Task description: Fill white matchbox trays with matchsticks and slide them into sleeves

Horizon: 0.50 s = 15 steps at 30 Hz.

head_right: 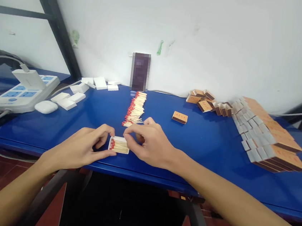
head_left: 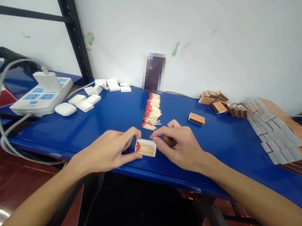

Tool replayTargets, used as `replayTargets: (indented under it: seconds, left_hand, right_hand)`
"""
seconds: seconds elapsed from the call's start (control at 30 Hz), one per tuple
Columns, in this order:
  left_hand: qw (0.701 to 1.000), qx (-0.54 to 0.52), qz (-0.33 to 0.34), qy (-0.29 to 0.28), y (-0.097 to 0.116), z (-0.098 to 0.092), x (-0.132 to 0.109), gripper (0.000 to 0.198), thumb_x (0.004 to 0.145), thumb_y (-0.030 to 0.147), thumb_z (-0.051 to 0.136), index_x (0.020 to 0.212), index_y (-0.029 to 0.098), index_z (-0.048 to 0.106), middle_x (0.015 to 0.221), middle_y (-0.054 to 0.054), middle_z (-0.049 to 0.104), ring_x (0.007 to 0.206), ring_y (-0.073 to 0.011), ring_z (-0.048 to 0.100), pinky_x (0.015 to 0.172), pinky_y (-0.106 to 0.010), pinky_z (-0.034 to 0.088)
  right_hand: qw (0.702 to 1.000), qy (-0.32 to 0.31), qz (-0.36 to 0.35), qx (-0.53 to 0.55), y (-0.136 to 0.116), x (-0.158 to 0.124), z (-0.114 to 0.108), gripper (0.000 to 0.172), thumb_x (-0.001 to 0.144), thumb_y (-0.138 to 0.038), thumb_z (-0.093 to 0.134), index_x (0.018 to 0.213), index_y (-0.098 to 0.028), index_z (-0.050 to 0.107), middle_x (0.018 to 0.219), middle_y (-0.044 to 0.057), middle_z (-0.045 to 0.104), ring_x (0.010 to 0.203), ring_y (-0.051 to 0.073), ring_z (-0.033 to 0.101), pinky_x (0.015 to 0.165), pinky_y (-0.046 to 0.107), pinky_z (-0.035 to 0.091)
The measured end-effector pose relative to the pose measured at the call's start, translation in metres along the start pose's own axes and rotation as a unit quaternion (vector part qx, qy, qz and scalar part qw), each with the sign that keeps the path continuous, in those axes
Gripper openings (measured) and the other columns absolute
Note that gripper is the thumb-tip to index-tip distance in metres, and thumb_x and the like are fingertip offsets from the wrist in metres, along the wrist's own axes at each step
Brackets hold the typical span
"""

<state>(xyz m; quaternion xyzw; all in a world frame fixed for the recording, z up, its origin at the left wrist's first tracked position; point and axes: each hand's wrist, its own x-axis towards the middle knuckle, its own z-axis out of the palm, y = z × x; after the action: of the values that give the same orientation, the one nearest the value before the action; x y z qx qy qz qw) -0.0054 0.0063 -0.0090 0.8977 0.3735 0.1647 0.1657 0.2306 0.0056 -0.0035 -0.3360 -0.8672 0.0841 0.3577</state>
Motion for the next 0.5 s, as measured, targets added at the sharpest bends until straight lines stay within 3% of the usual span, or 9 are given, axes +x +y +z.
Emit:
replayTargets:
  seconds: [0.17, 0.33, 0.5]
  left_hand:
    - [0.999, 0.006, 0.014, 0.041, -0.0020, 0.0026, -0.0009, 0.024, 0.095, 0.041, 0.055, 0.108, 0.024, 0.044, 0.063, 0.010, 0.040, 0.051, -0.0101, 0.043, 0.052, -0.021, 0.031]
    - [0.998, 0.030, 0.011, 0.052, -0.0002, 0.0026, -0.0006, 0.027, 0.094, 0.045, 0.055, 0.106, 0.024, 0.044, 0.063, 0.009, 0.041, 0.051, -0.0109, 0.045, 0.052, -0.022, 0.031]
    - [0.998, 0.041, -0.002, 0.042, 0.0015, 0.0011, 0.0015, 0.027, 0.094, 0.047, 0.054, 0.104, 0.024, 0.045, 0.063, 0.009, 0.043, 0.052, -0.0118, 0.047, 0.051, -0.023, 0.031]
  right_hand:
    - [0.999, 0.035, -0.038, -0.011, 0.0028, -0.0012, -0.0006, 0.015, 0.090, -0.019, 0.051, 0.086, -0.018, 0.066, 0.050, -0.007, 0.047, 0.047, 0.009, 0.040, 0.060, 0.025, 0.037]
    - [0.989, -0.005, -0.137, -0.057, 0.0071, -0.0012, 0.0016, 0.015, 0.088, -0.018, 0.051, 0.085, -0.017, 0.067, 0.061, -0.001, 0.059, 0.052, 0.010, 0.045, 0.055, 0.025, 0.034]
    - [0.985, -0.040, -0.144, -0.088, 0.0079, -0.0018, 0.0036, 0.018, 0.089, -0.020, 0.053, 0.081, -0.015, 0.069, 0.058, -0.002, 0.056, 0.051, 0.010, 0.041, 0.055, 0.026, 0.032]
